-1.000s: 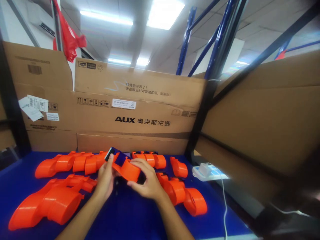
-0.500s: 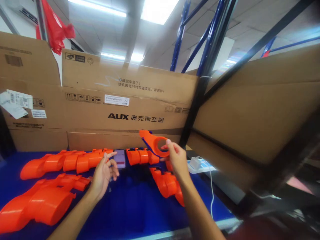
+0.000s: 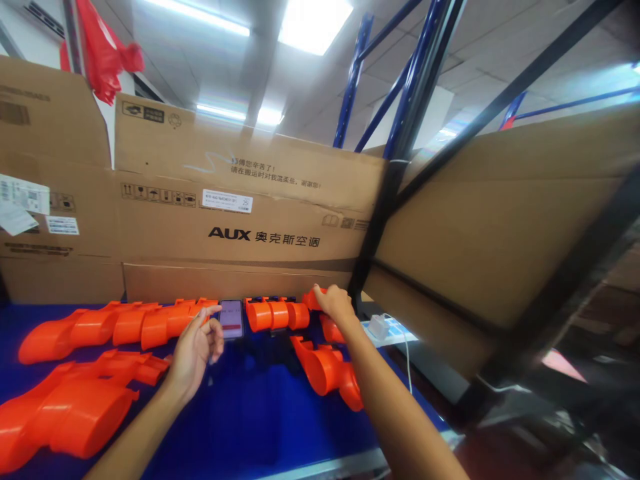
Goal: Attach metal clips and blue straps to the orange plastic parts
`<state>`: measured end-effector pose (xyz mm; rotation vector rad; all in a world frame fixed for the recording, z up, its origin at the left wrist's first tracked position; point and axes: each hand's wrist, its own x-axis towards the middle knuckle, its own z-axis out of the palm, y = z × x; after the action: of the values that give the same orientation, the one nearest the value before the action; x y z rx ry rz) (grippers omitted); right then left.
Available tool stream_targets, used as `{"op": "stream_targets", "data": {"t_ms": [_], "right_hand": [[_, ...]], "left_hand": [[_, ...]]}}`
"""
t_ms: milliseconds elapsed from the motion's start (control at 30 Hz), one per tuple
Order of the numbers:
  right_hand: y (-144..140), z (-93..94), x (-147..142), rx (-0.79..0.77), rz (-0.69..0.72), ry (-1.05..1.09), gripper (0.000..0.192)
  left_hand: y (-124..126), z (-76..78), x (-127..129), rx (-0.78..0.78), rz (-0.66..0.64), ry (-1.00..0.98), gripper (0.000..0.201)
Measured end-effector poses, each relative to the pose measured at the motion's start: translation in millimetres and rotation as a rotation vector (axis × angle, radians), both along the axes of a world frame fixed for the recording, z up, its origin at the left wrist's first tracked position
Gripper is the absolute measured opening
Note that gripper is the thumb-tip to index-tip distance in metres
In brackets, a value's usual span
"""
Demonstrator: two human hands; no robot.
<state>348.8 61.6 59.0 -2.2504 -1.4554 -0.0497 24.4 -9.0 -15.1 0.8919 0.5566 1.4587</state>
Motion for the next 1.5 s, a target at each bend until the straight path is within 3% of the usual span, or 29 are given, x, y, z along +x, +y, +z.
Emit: {"op": "stream_targets", "data": {"t_ms": [300,467,733,900,1033,1100,1167,1267,1367,1500], "right_hand": [[10,-7.6,-5,-0.179,0.055,-0.053,0.063],[6,-4.3,6,-0.271,0.051,-0.071,0.064],[3,-2.5,27,-0.388,0.002,-0.083,0.048],[-5,-0.7,24,-0.355,-0.006,-0.118,0.048],[-14,17.2,17,-0.227,-0.017,-0.198,0.05],[-21,30.1,8,-0.145,-0.02,-0.25,0.05],[-29,41.8,-9,0.036,0.015,-0.336,0.051],[-45,49.6,-47,0.204,0.172,-0.343,0.048],[-60,40.2,-94,0.289,0.409,-0.284,0.041],[-76,11.0,-147,0.346,0.72,-0.228,0.037]], "left_hand": [[-1,0.9,0,-0.003,0.006,0.009,0.044],[-1,0.5,0,0.004,0.004,0.002,0.044],[0,-1.7,3,0.013,0.008,0.046,0.045],[-1,-0.8,5,0.022,0.022,0.083,0.046],[-1,-1.4,6,0.026,0.039,0.116,0.044],[-1,-2.9,7,0.028,0.041,0.132,0.044],[0,-5.1,7,0.022,0.042,0.15,0.044],[4,-8.0,6,0.02,0.049,0.171,0.044],[9,-8.3,3,0.016,0.089,0.185,0.043],[11,-6.3,5,-0.042,0.078,0.107,0.042]]}}
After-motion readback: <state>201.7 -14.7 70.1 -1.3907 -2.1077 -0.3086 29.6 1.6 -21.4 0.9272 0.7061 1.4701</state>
